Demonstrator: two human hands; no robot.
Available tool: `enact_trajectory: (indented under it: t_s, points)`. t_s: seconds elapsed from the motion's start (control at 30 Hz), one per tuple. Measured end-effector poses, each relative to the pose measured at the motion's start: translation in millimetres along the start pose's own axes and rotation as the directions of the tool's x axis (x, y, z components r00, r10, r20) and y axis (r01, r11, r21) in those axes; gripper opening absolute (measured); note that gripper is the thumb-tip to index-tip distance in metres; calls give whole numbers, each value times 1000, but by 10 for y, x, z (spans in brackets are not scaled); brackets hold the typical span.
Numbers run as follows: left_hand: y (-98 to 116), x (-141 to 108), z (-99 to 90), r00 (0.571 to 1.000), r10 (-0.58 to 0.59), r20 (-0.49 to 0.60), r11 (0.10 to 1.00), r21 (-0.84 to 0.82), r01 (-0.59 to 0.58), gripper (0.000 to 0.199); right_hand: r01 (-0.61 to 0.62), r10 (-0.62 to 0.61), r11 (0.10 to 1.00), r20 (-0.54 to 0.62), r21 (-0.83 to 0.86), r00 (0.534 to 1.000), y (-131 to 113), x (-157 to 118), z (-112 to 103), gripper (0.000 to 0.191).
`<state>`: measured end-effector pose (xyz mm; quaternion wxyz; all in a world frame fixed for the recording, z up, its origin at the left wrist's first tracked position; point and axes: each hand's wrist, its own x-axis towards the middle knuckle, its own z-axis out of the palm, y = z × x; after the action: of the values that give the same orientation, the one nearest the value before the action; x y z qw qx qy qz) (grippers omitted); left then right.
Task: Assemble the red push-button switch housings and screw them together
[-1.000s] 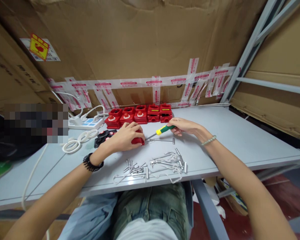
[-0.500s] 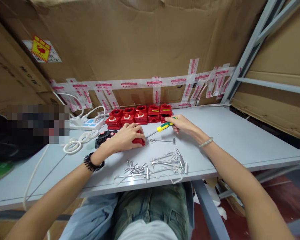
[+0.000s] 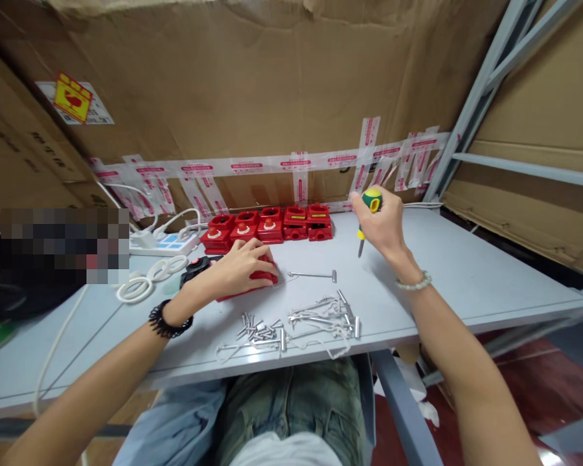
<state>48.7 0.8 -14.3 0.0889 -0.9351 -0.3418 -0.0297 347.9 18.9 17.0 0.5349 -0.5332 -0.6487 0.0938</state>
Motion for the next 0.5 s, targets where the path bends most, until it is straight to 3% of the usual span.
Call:
enact_trajectory:
  t_s: [0.13, 0.23, 0.37, 0.5]
  points:
    - [17, 90, -160, 997, 30, -67, 998, 59, -26, 19, 90, -89, 996, -80, 10, 993, -28, -43, 73, 23]
    - [131, 316, -232, 987, 121, -106, 989, 96, -111, 21, 158, -162, 987, -161, -35, 974, 3, -21, 79, 25]
    - [427, 745, -175, 948, 302, -99, 949, 127, -289, 19, 183, -189, 982, -174, -50, 966, 54, 17, 48, 25]
    - [693, 1073, -75, 917, 393, -59, 914, 135, -383, 17, 172, -181, 983, -169, -65, 969, 80, 28, 27, 24]
